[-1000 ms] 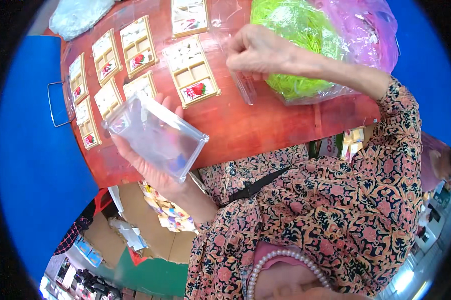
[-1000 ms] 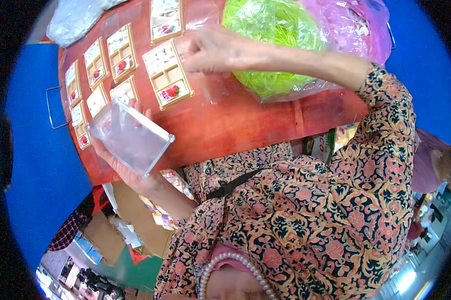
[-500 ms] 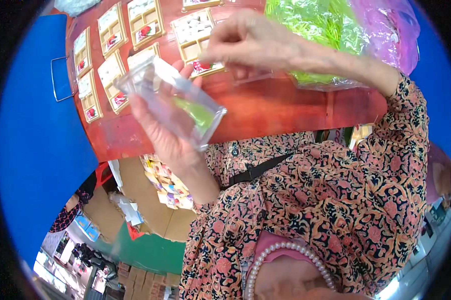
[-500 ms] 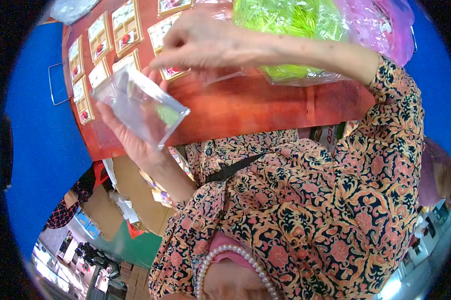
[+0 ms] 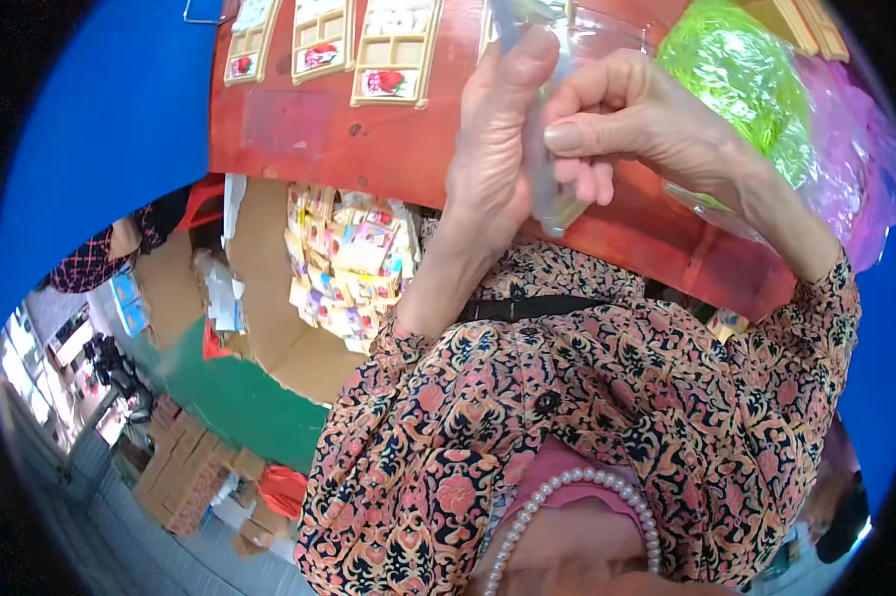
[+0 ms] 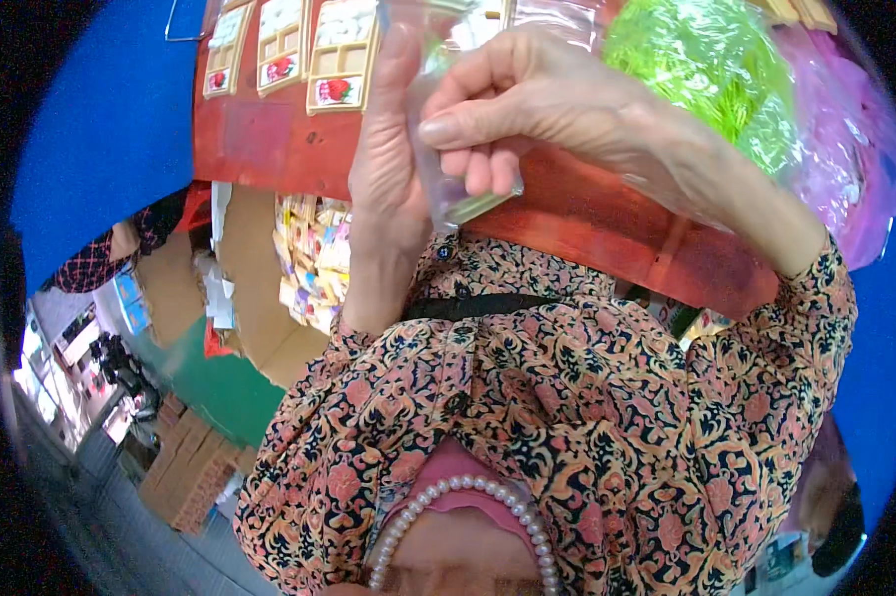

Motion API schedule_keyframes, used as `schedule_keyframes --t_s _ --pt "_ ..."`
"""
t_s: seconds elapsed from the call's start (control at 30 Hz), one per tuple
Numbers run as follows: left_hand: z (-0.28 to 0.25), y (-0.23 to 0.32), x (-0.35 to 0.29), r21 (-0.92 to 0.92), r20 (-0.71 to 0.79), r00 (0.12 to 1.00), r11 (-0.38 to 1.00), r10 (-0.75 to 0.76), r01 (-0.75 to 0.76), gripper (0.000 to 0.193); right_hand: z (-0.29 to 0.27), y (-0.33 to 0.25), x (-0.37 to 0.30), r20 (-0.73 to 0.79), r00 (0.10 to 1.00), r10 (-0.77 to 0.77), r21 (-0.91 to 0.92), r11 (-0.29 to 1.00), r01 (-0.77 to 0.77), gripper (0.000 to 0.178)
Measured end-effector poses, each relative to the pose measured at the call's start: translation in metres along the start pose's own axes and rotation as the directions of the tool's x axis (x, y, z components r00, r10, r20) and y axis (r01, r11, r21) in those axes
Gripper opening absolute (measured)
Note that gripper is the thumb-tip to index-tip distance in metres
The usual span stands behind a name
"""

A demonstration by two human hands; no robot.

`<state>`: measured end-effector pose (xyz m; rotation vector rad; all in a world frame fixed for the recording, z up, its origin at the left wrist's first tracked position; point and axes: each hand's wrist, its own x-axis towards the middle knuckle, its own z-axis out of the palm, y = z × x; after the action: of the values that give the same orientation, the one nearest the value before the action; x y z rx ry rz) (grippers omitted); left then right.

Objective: Packaging small plastic parts into bags and arranging them into sorting trays.

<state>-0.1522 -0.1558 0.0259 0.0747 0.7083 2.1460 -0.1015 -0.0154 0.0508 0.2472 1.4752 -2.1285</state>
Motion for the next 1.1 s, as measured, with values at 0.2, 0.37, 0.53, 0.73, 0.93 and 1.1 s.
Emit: schedule_keyframes --t_s 0.2,0.37,0.53,0.73,0.93,1.1 --pt "-0.001 -0.014 0.006 -0.037 -0.068 0.998 0.999 -0.008 0.005 0.049 -0.008 0.009 0.001 0.074 0.997 -0.016 0.082 0.997 0.010 0.018" --pt "-0.002 -0.016 0.006 -0.024 -0.080 0.996 0.999 -0.048 0.047 0.046 -0.006 -0.001 -0.007 0.031 1.000 0.003 0.016 1.000 -0.003 0.020" --pt "-0.018 -0.007 -0.013 -0.016 -0.274 0.960 0.998 0.055 -0.062 0.054 0.001 -0.005 0.003 0.103 0.993 0.050 -0.115 0.993 -0.038 0.018" --pt "-0.062 0.025 -0.069 -0.205 -0.426 0.896 0.952 0.123 -0.228 0.064 0.016 0.004 0.013 0.222 0.974 0.041 -0.426 0.903 0.059 0.017" --pt "-0.076 0.039 -0.106 -0.236 -0.537 0.815 0.890 0.216 -0.391 0.055 0.029 0.016 0.015 0.303 0.934 -0.189 -0.788 0.502 0.357 0.015" --pt "-0.084 0.028 -0.160 -0.154 -0.556 0.758 0.854 0.341 -0.497 0.054 0.054 0.059 0.028 0.455 0.789 -0.412 -0.820 0.152 0.552 0.015"
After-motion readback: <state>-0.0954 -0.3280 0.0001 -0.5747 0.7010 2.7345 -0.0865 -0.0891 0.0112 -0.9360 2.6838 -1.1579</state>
